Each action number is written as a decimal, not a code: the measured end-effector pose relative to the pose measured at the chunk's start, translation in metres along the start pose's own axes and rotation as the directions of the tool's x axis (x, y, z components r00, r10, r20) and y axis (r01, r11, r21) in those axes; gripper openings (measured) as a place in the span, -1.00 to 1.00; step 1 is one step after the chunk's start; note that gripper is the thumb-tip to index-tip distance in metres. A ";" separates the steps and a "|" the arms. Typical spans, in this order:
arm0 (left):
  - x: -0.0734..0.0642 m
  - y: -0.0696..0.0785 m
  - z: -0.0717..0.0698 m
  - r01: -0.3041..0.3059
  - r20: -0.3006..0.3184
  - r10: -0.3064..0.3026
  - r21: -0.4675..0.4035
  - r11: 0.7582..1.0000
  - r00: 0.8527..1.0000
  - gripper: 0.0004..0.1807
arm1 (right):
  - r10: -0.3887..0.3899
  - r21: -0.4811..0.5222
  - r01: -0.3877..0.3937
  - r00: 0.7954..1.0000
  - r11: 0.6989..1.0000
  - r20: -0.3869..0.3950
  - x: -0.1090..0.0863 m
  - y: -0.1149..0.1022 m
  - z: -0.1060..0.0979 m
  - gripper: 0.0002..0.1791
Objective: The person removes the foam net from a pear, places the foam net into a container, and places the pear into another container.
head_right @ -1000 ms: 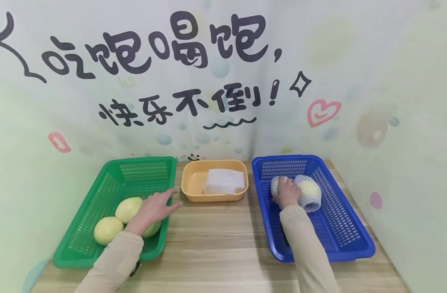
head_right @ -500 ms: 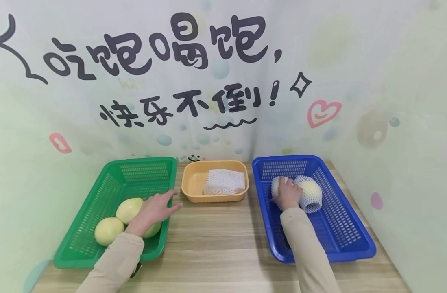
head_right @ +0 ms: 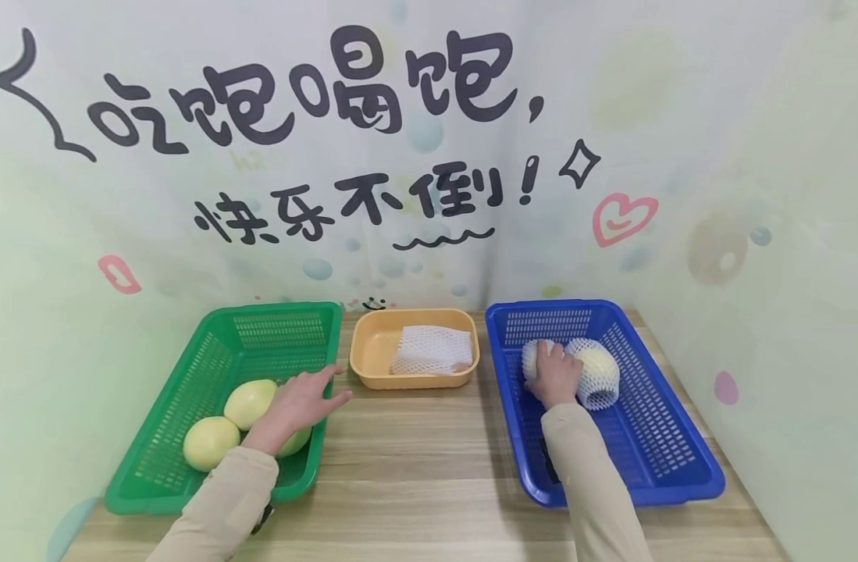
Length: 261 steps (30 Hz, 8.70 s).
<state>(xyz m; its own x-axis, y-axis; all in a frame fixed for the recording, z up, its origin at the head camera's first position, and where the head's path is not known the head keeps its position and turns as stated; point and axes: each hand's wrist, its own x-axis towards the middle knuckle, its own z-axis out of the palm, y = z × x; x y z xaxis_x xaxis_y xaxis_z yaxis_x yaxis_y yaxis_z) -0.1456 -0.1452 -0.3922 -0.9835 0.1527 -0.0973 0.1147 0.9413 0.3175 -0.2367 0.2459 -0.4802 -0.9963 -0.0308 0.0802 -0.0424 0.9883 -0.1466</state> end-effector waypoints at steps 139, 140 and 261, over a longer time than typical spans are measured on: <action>0.000 -0.001 0.004 0.014 -0.009 -0.014 -0.008 1.000 1.000 -0.41 | -0.492 0.166 0.565 0.803 0.808 -0.337 -0.044 -0.122 -0.084 -0.09; 0.000 -0.001 0.004 0.015 -0.007 -0.015 -0.007 1.000 1.000 -0.41 | -0.495 0.167 0.568 0.801 0.806 -0.337 -0.044 -0.122 -0.083 -0.09; -0.001 -0.002 0.006 -0.029 -0.032 0.029 0.020 0.999 0.999 -0.50 | -0.632 0.198 0.613 0.774 0.765 0.042 -0.059 -0.161 0.034 -0.07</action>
<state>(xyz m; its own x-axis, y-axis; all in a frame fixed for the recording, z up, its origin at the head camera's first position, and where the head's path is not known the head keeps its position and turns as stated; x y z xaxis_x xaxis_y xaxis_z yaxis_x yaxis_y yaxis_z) -0.1443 -0.1451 -0.3988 -0.9837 0.1704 -0.0580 0.1454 0.9423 0.3016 -0.1737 0.0831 -0.4952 -0.7476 -0.6545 0.1129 -0.6582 0.7073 -0.2578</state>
